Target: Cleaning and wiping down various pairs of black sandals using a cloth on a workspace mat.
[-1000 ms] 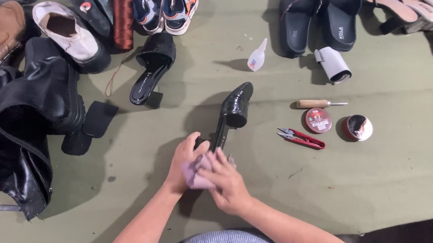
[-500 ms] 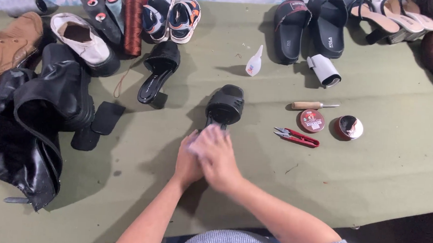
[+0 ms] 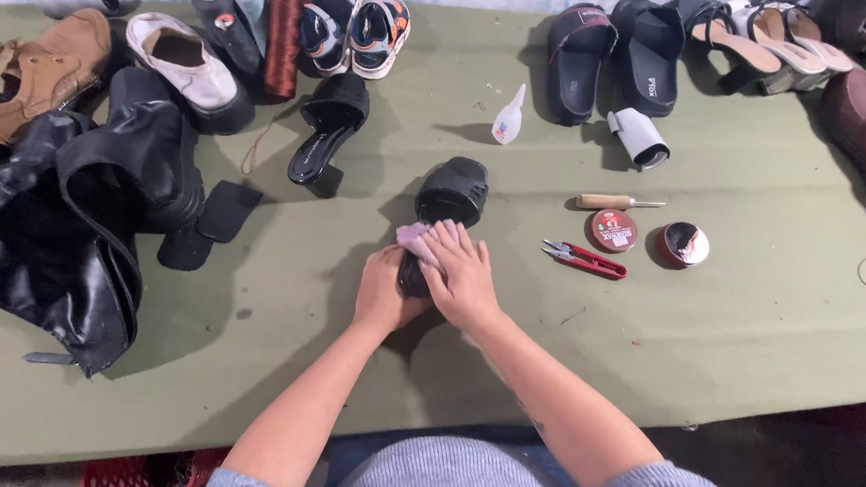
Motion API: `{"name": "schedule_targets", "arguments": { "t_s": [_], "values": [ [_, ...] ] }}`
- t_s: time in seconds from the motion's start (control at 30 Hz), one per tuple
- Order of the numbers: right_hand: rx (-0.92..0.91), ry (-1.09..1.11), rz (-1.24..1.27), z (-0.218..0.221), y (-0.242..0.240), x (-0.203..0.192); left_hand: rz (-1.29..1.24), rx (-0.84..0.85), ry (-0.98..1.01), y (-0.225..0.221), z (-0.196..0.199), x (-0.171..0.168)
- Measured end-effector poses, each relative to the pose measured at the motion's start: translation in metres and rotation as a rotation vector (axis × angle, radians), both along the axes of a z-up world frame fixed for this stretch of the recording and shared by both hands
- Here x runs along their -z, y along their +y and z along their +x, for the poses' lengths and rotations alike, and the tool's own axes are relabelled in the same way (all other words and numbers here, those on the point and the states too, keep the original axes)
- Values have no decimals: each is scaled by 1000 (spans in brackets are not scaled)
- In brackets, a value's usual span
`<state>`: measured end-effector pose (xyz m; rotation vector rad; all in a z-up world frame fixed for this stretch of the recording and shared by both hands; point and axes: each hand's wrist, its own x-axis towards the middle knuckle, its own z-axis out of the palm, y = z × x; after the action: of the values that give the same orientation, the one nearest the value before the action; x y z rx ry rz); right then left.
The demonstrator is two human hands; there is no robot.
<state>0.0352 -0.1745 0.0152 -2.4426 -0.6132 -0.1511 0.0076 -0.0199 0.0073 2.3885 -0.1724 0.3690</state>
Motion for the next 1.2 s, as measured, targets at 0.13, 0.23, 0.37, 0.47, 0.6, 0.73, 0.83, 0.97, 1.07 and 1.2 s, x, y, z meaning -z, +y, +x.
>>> {"name": "schedule_targets", "arguments": {
  "t_s": [0.13, 0.23, 0.37, 0.47, 0.6, 0.73, 0.83, 0.97, 1.07, 1.2],
  "values": [
    [34, 45, -171, 22, 14, -23, -18, -65, -26, 0, 7, 36],
    [-29, 26, -327, 64, 20, 4, -37, -50, -13, 3, 2, 12],
    [-48, 106, -370, 103, 26, 26, -8, -85, 7, -3, 7, 14],
    [-9, 141, -456, 95, 29, 21, 7, -67, 128, -1, -2, -4],
    [-59, -87, -367, 62, 30, 9, 79, -38, -17, 6, 3, 8],
    [-36, -299, -377, -9, 27, -10, 95, 51, -240, 4, -2, -17],
    [-46, -163, -482, -26, 28, -19, 81, 50, -207, 5, 6, -16],
    [-57, -100, -538, -15, 40, -29, 53, 57, -119, 4, -7, 5],
    [-57, -61, -530, 17, 49, -37, 23, 41, -99, 8, 12, 9],
    [-33, 30, -491, 57, 48, -20, -14, -18, 11, 5, 8, 37]
  ]
}}
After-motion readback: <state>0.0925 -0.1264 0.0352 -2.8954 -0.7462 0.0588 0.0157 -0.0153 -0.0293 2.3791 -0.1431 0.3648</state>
